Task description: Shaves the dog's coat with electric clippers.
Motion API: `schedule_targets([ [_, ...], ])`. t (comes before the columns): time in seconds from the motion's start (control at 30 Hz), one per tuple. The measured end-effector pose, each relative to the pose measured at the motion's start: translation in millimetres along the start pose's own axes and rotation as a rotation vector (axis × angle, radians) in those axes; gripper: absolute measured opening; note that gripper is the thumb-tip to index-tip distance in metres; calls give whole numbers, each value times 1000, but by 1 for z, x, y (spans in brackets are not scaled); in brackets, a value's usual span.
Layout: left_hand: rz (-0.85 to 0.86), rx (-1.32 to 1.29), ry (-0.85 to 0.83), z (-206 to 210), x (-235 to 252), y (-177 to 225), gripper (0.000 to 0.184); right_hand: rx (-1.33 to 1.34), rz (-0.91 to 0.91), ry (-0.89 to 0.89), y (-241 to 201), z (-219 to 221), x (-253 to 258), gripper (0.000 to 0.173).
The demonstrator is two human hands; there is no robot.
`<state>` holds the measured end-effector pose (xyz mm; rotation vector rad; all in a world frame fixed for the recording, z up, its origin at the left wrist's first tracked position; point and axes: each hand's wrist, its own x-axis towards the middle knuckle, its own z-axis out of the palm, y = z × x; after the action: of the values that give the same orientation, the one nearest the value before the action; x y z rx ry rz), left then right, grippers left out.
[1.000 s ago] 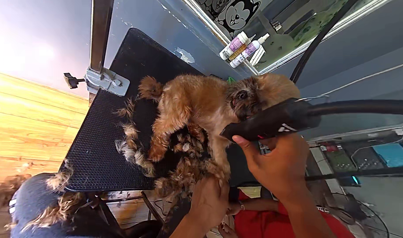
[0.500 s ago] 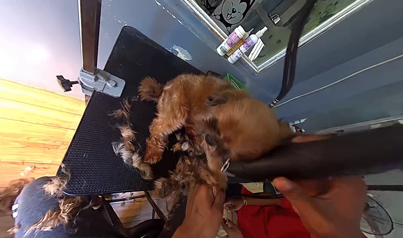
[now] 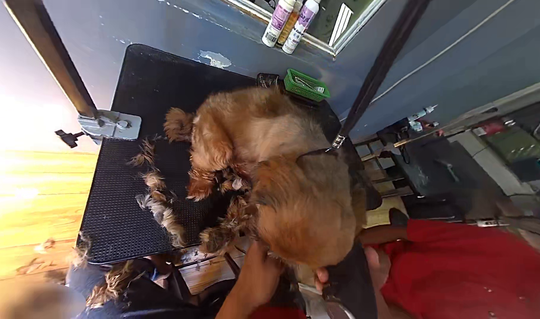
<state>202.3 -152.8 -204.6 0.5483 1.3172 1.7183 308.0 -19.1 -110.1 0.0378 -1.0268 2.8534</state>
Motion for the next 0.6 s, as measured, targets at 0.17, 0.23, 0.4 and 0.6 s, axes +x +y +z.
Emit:
schedule_targets([
  [0.17,101,476,48,-62,9,50,48,84,-54,66,-9,3,10,47],
  [0.23,88,783,50,-88,19,71,39,121,-112,17,-9,-18,2,54],
  [0.4,318,1177,483,-111,46,92,67,36,-246,17,-19,-41,-16,53],
  [0.6,74,651,509,12,34,3,37,97,-452,100,-40,-76,-52,62],
])
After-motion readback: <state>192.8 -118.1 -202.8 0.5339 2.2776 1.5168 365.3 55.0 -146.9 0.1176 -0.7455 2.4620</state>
